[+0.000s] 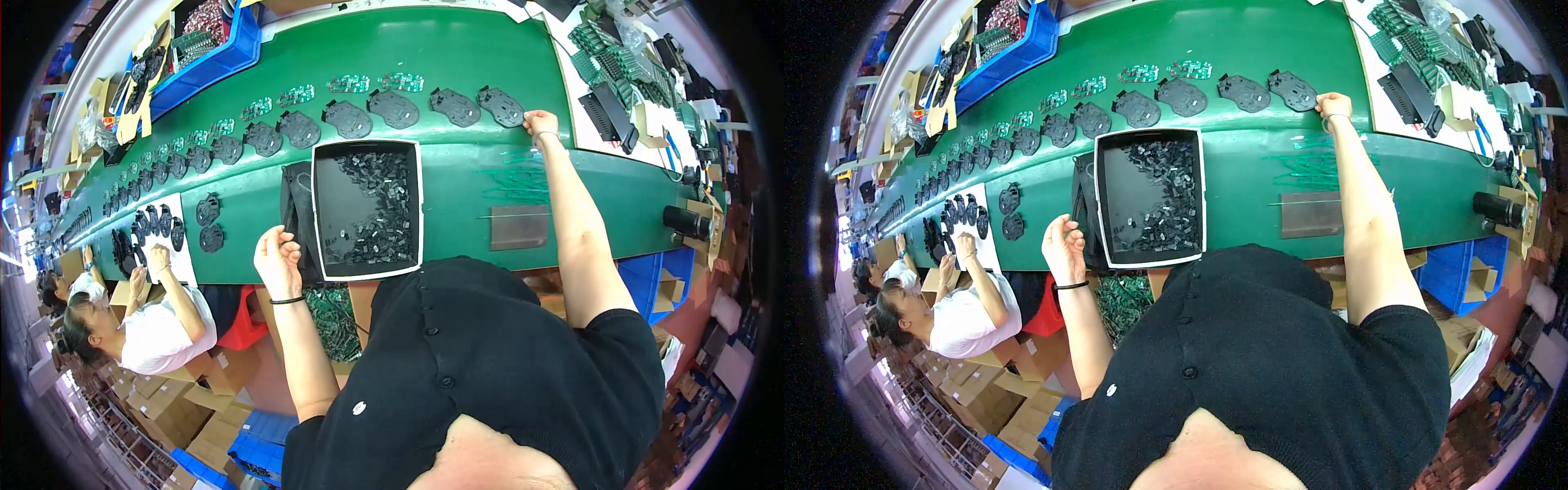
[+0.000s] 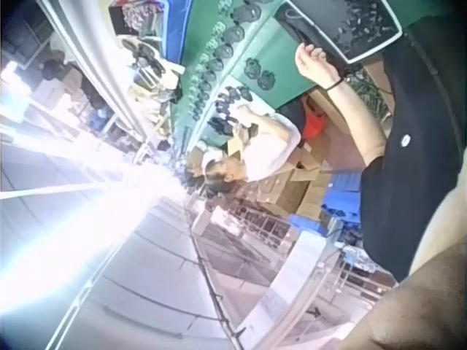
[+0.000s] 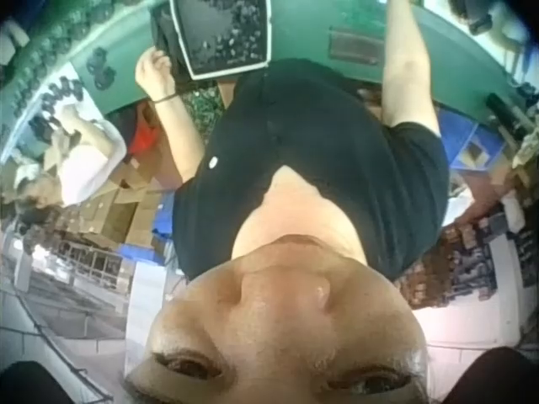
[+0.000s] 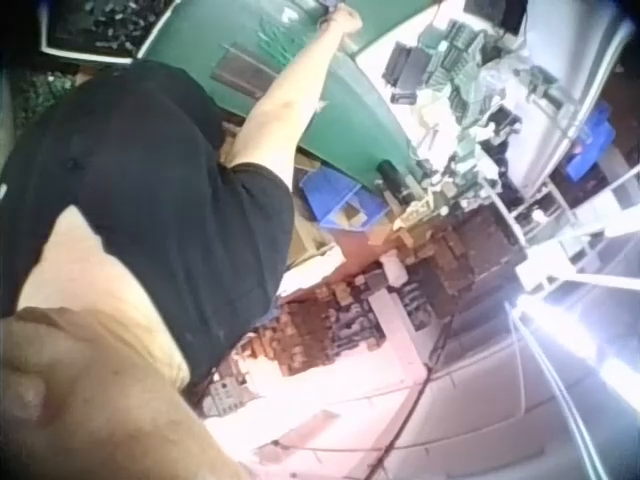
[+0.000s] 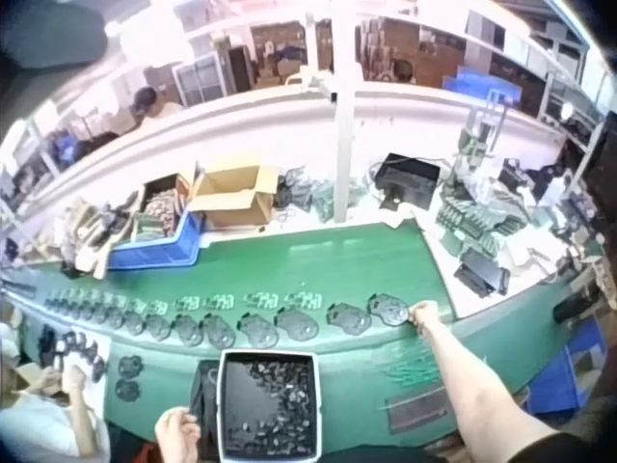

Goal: The person assembles computer mouse bases by inserting small components from a container into plastic shells by hand. The person also cuts green circuit board panels using pliers and attaches the circuit boards and components into the shells.

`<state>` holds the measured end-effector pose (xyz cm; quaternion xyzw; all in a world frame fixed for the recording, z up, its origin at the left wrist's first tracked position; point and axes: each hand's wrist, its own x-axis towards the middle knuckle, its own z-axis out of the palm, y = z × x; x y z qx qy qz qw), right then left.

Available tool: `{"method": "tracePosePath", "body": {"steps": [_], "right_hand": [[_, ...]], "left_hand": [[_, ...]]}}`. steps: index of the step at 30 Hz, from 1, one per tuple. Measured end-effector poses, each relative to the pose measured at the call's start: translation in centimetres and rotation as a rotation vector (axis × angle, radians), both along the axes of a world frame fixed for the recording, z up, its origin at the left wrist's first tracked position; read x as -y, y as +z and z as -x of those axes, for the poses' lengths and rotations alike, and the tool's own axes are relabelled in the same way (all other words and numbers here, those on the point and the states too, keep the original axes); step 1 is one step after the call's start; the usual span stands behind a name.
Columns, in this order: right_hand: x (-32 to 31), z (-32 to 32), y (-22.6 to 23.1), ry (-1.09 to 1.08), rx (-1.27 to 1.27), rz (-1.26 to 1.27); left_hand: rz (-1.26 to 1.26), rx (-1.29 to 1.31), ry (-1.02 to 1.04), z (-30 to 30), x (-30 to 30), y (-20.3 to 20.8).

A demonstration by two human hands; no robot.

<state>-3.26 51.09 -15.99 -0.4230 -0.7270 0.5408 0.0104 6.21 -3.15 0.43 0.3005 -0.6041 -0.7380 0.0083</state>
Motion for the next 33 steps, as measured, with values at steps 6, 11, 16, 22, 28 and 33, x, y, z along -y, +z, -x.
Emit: {"method": "tracePosePath", "body": {"steps": [6, 11, 16, 22, 28, 33], "right_hand": [[-0.2, 0.7, -0.5, 0.181, 0.053, -0.235], [5.3, 0.8, 6.0, 0.375, -0.190, -0.216], [24.6, -5.2, 13.3, 1.264, -0.358, -0.297], [32.8, -9.8, 10.2, 1.824, -0.088, -0.846], [32.7, -10.7, 9.4, 1.729, -0.155, -0.631], [31.8, -9.9, 10.1, 1.580, -0.159, -0.508]], "left_hand": [[0.058, 0.028, 0.176, 0.1, 4.9, -2.4], [-0.169, 0.107, 0.482, 1.9, 12.3, -9.2], [-0.060, 0.291, 0.574, 4.4, 19.2, -13.7], [-0.070, 0.501, 0.647, 8.2, 22.2, -14.2], [-0.133, 0.430, 0.742, 6.1, 23.9, -16.2], [0.204, 0.531, 0.688, 3.9, 21.5, -12.8]]}}
